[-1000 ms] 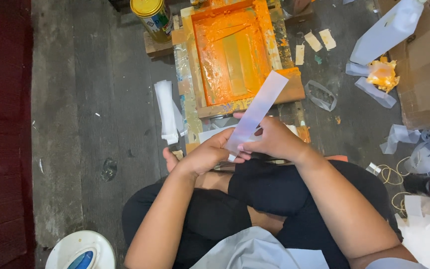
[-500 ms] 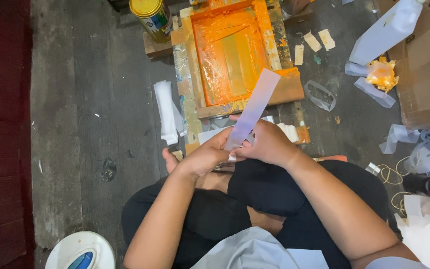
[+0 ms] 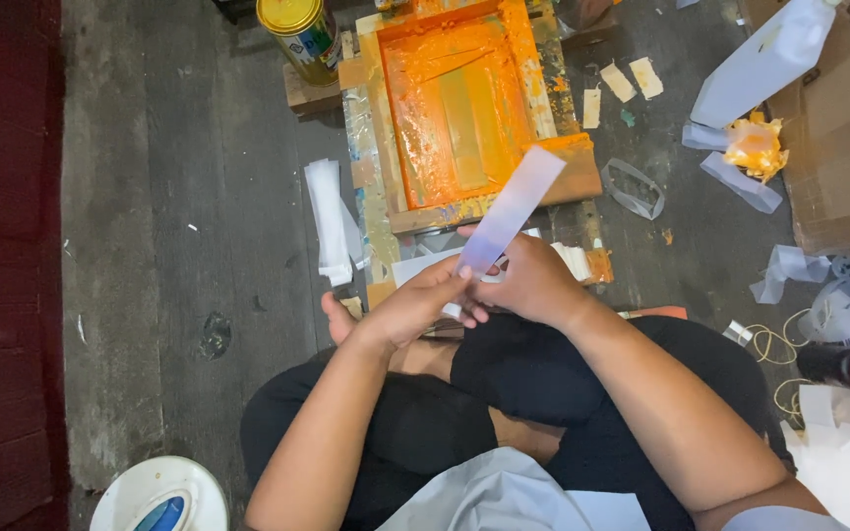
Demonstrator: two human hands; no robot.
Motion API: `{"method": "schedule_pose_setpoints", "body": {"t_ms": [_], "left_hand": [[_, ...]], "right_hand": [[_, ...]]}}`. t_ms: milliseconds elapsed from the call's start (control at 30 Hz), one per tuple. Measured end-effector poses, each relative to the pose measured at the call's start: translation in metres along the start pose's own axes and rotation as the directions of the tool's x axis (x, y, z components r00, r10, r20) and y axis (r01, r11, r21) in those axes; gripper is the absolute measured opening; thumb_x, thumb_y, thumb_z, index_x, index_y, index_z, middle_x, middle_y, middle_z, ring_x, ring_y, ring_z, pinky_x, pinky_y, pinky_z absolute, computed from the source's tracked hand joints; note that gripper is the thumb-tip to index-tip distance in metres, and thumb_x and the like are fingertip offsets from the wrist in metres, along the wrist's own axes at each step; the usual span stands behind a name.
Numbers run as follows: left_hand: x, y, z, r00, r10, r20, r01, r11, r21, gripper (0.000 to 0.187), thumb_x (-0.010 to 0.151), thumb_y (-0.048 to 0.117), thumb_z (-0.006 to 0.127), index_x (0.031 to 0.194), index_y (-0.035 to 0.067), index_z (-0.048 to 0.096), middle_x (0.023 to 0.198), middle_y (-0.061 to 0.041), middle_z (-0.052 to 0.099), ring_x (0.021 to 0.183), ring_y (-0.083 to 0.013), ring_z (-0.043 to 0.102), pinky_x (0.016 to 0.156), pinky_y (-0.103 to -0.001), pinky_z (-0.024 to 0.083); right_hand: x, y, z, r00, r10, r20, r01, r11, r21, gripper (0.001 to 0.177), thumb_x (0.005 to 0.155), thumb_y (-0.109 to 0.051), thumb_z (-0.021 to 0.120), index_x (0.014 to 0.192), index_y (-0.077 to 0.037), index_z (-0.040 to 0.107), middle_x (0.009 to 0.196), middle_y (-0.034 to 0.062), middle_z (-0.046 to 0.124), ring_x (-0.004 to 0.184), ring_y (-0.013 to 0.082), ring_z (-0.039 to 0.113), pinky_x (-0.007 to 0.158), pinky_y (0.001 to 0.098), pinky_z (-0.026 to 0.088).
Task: The person sits on the floor and folds white paper strips. They then use a squeegee to spread orange ink across a screen printing frame. The person places a folded paper strip onto the frame and presses the squeegee over it to transfer the ink.
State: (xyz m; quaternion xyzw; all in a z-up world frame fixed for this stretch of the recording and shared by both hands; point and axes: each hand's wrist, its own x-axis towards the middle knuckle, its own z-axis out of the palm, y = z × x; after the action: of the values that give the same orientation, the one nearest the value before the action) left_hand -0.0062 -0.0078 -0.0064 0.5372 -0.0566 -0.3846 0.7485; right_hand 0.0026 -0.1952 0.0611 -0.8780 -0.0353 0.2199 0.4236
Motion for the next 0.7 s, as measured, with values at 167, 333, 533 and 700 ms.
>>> {"method": "schedule_pose_setpoints", "body": {"t_ms": [167, 333, 533, 700], "left_hand": [[-0.005, 0.02, 0.008, 1.0, 0.004, 0.001, -0.005, 0.993, 0.114, 0.034, 0.112, 0.026, 0.037, 0.123, 0.0, 0.057, 0.084, -0.011, 0.064, 0.062, -0.0135, 0.062, 0.054, -0.025, 0.05], [-0.009, 0.034, 0.016, 1.0, 0.003, -0.011, -0.001, 0.989, 0.15, 0.033, 0.113, 0.026, 0.036, 0.112, 0.003, 0.059, 0.069, -0.008, 0.056, 0.048, -0.0088, 0.044, 0.045, -0.022, 0.039], [-0.004, 0.026, 0.013, 0.999, -0.032, -0.004, 0.032, 0.993, 0.112, 0.021, 0.109, 0.011, 0.037, 0.108, 0.003, 0.056, 0.069, -0.005, 0.05, 0.052, -0.007, 0.041, 0.046, -0.02, 0.036], [-0.002, 0.022, 0.011, 1.0, -0.013, -0.022, 0.015, 0.994, 0.108, 0.019, 0.107, 0.006, 0.04, 0.108, 0.001, 0.058, 0.067, -0.006, 0.049, 0.049, -0.0083, 0.039, 0.044, -0.021, 0.037]], "right_hand": [[0.005, 0.01, 0.0, 0.998, 0.018, -0.055, -0.016, 0.999, 0.047, 0.06, 0.081, -0.032, 0.077, 0.138, -0.017, 0.066, 0.115, 0.0168, 0.074, 0.101, 0.0352, 0.071, 0.086, 0.0455, 0.057], [0.008, 0.02, 0.003, 0.991, 0.02, -0.135, 0.006, 0.982, 0.186, 0.044, 0.083, -0.022, 0.075, 0.126, -0.016, 0.073, 0.113, 0.0148, 0.075, 0.109, 0.0355, 0.07, 0.089, 0.0437, 0.056], [0.016, 0.043, 0.008, 0.98, -0.03, -0.198, 0.076, 0.971, 0.227, 0.029, 0.092, -0.021, 0.07, 0.119, -0.009, 0.074, 0.107, 0.0186, 0.076, 0.109, 0.037, 0.071, 0.097, 0.0487, 0.054], [0.016, 0.036, 0.006, 0.976, 0.013, -0.219, 0.05, 0.959, 0.278, 0.033, 0.098, -0.029, 0.069, 0.121, -0.006, 0.073, 0.114, 0.021, 0.073, 0.118, 0.0381, 0.067, 0.103, 0.0529, 0.05]]}}
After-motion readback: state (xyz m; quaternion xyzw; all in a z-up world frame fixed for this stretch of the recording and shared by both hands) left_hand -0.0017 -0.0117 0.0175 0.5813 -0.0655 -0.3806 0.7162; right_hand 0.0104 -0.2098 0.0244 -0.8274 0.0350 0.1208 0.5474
